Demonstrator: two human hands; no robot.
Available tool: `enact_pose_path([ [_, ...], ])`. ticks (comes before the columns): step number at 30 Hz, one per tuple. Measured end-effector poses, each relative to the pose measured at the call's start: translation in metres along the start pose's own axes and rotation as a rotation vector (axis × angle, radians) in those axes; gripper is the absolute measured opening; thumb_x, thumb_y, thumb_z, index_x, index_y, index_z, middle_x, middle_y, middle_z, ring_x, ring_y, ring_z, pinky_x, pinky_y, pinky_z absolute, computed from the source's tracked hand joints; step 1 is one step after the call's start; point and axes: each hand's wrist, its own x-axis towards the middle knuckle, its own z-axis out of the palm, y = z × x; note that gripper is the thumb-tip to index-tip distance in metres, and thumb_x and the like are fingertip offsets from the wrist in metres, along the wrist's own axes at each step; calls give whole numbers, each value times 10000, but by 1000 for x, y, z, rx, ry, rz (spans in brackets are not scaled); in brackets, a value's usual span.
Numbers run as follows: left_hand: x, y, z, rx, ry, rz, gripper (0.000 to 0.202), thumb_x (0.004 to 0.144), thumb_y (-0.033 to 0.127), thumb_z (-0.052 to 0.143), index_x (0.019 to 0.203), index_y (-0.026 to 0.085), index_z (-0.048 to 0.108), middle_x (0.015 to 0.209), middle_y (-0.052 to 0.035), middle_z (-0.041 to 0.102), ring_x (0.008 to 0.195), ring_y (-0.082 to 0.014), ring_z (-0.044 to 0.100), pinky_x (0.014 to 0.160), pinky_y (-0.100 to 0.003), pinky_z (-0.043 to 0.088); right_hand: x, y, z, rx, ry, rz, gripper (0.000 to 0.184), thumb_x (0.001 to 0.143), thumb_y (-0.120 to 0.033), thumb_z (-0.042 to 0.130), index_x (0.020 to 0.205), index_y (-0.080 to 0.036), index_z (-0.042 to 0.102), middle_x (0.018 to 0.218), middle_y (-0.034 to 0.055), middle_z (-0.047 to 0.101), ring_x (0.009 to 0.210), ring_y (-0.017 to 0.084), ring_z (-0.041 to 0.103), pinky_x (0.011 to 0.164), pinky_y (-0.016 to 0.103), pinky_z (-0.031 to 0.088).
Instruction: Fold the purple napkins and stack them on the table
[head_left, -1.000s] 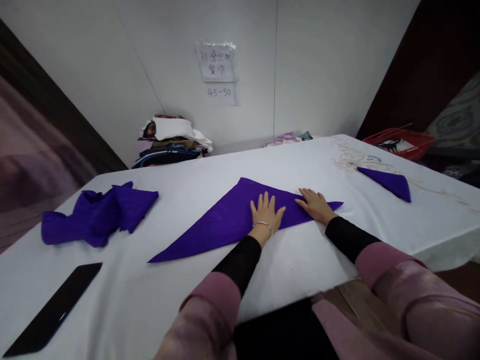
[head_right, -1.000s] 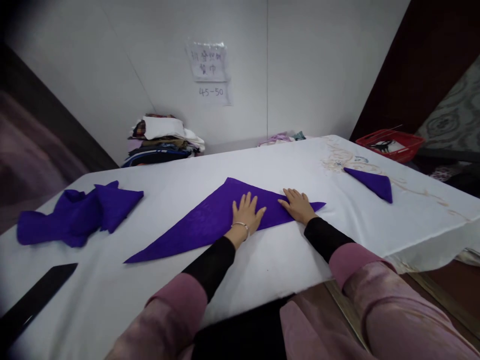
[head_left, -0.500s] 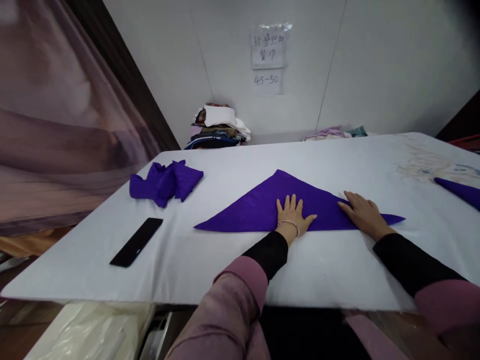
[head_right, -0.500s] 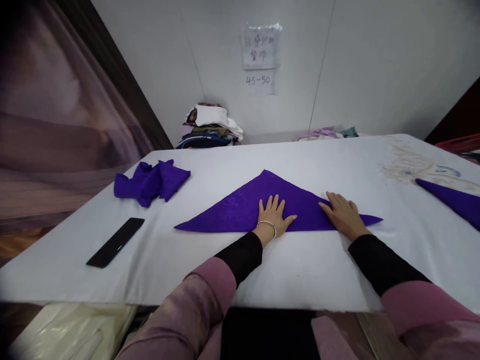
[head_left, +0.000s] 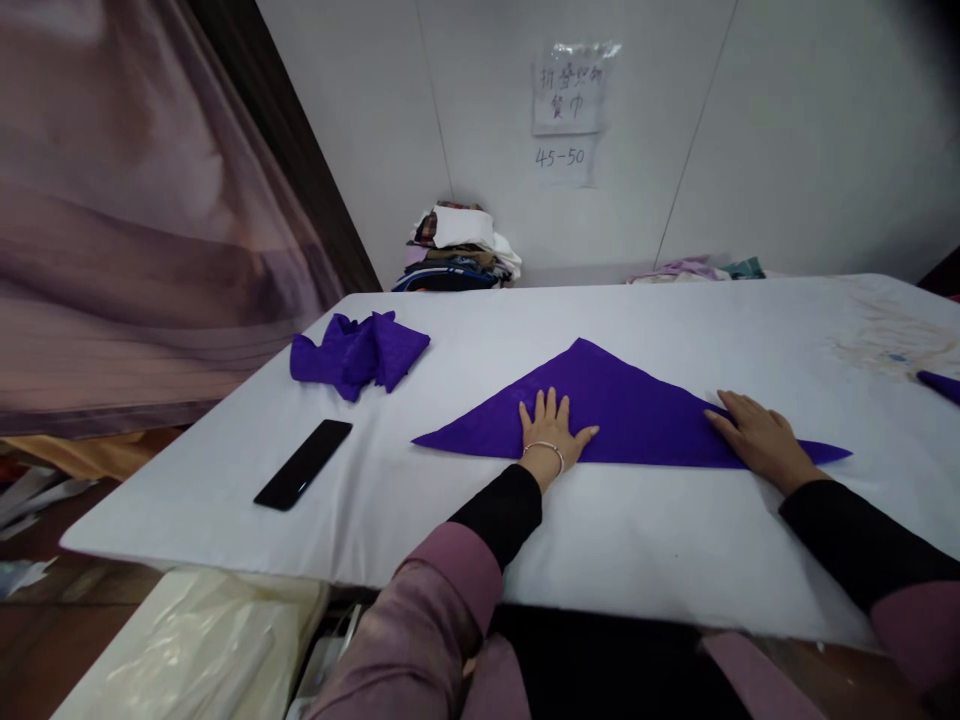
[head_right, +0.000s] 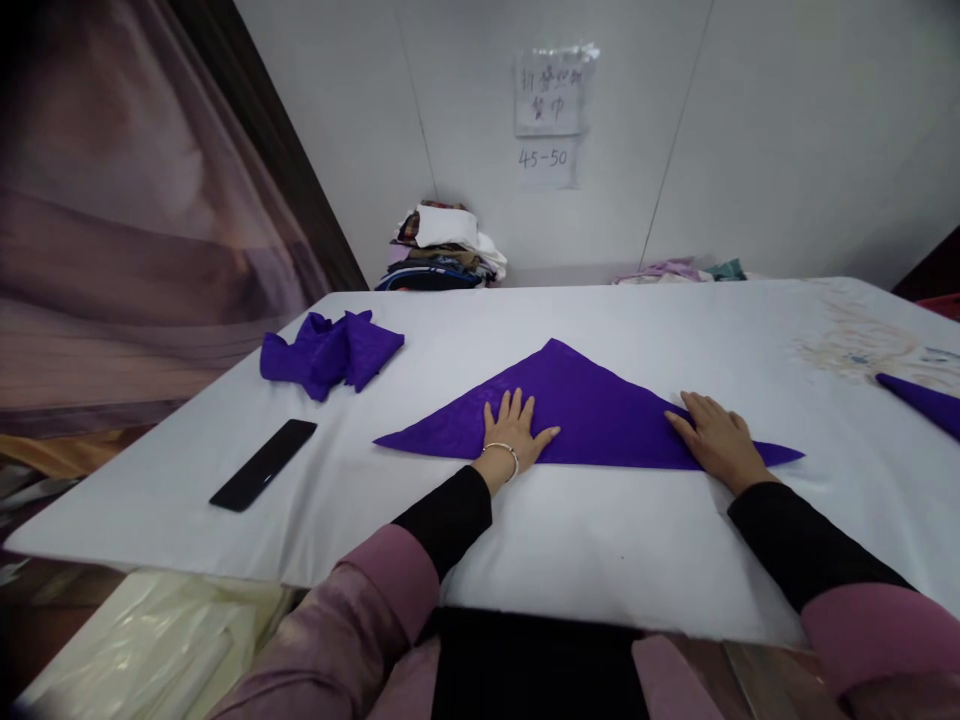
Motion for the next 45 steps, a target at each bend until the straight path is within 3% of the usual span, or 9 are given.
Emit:
enact_pose_path([
  [5,-4,-31,-7,43,10,-59,864,772,726,53,1435,190,194,1530,-75,109,1394,-291,9,1096,-565,0,-2,-4,-5,-9,-35,22,634,901,-548,174,1363,-148,342,1411,104,394,1305,262,316,1020,504,295],
  [13,-12,-56,-10,54,15,-99,851,775,723,63,1437,202,188,1528,-66,120,1396,-278,20,1103,-551,21,0,4,3,-32,-28,21,626,884,-557,176,1357,-186,353,1407,99,402,1305,264,322,1009,490,309],
  [25,-19,-102,-28,74,-62,42,823,789,722,95,1437,220,162,1533,-44,95,1397,-258,26,1102,-548,33,0,3,2,-22,-27,-4,608,873,-538,182,1334,-191,374,1395,126,413,1302,278,321,993,520,314],
  [45,-18,-203,-45,124,-27,-201,772,820,685,158,1428,211,209,1529,-53,99,1396,-264,48,1093,-554,66,0,10,5,-88,-76,-22,598,882,-479,134,1323,-168,391,1408,129,386,1309,268,299,974,502,313],
])
